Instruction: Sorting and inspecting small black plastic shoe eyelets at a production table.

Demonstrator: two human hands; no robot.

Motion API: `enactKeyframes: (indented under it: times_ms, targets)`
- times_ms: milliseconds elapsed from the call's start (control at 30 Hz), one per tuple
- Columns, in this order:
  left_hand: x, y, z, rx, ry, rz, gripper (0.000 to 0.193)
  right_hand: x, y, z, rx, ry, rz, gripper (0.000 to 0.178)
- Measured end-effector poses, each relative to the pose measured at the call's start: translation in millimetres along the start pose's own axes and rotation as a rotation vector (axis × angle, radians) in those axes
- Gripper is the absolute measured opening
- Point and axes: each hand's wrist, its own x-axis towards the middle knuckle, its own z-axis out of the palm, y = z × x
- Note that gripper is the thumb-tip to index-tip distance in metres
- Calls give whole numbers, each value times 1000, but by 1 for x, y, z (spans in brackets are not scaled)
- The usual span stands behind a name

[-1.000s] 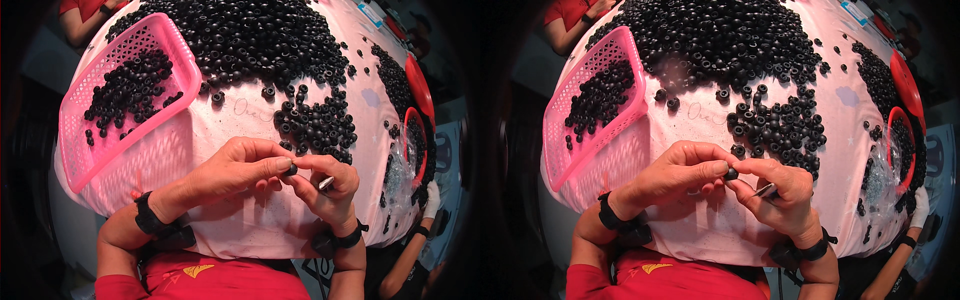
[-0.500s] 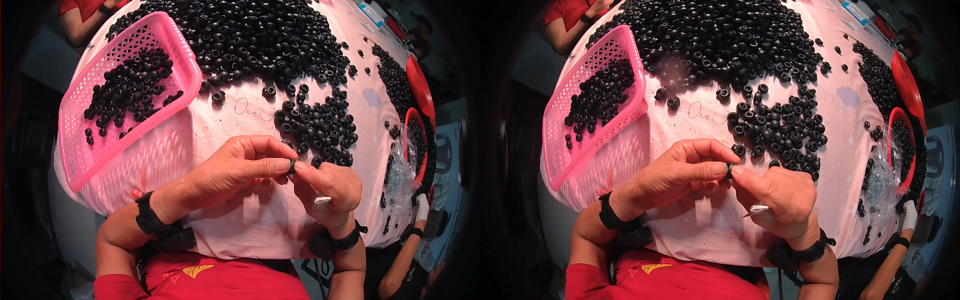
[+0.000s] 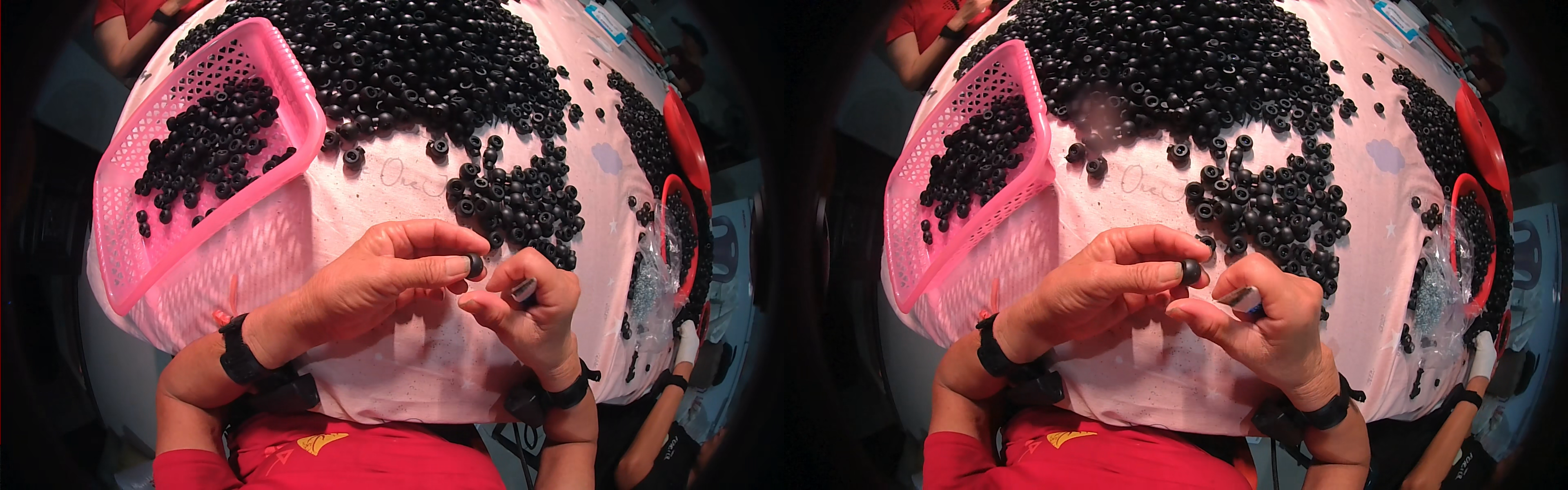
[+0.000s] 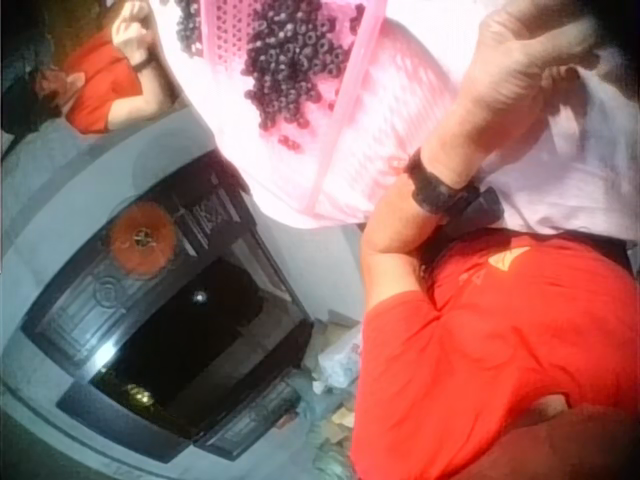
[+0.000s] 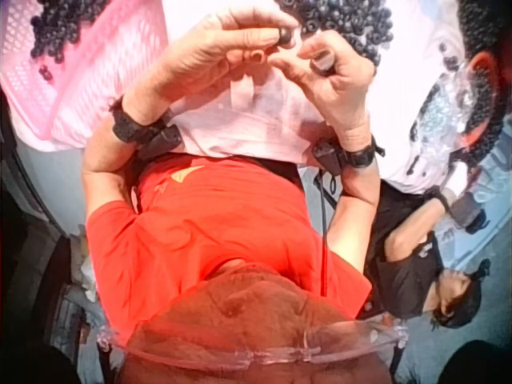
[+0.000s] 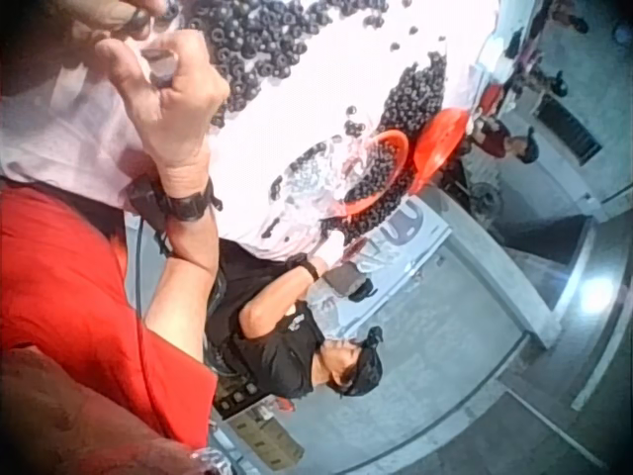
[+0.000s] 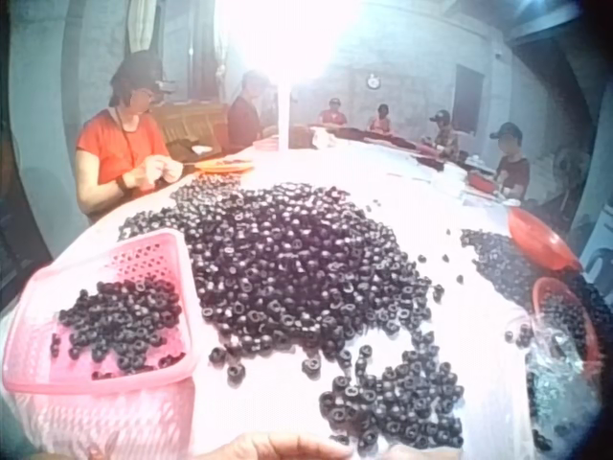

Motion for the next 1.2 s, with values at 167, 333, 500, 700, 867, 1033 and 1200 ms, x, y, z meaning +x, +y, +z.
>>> enactKeyframes:
  times_ms: [167,333,500,700,867,1033,1200]
  targets:
    - [-1,-1,1,-7,-24,-14,32,3,-2,2,25,-70,88,38]
    - [-1,0,1,21,-47,-19,31,4,-1,4,-9,-88,80,38]
    - [-1,-1,0,27,-65,-8,30,4,1,3,-50,-92,49,38]
    - [-1,-1,3,38,-44,2,29,5,-1,3,-66,-96,55,39]
    - [-1,-1,2,33,-50,4,29,5,-1,3,-85,-103,54,39]
    - [0,-2,0,48,-51,15,28,4,0,3,-90,-121,64,39]
    - [1,-4,-3,106,-42,33,27,3,1,4,-85,-119,57,39]
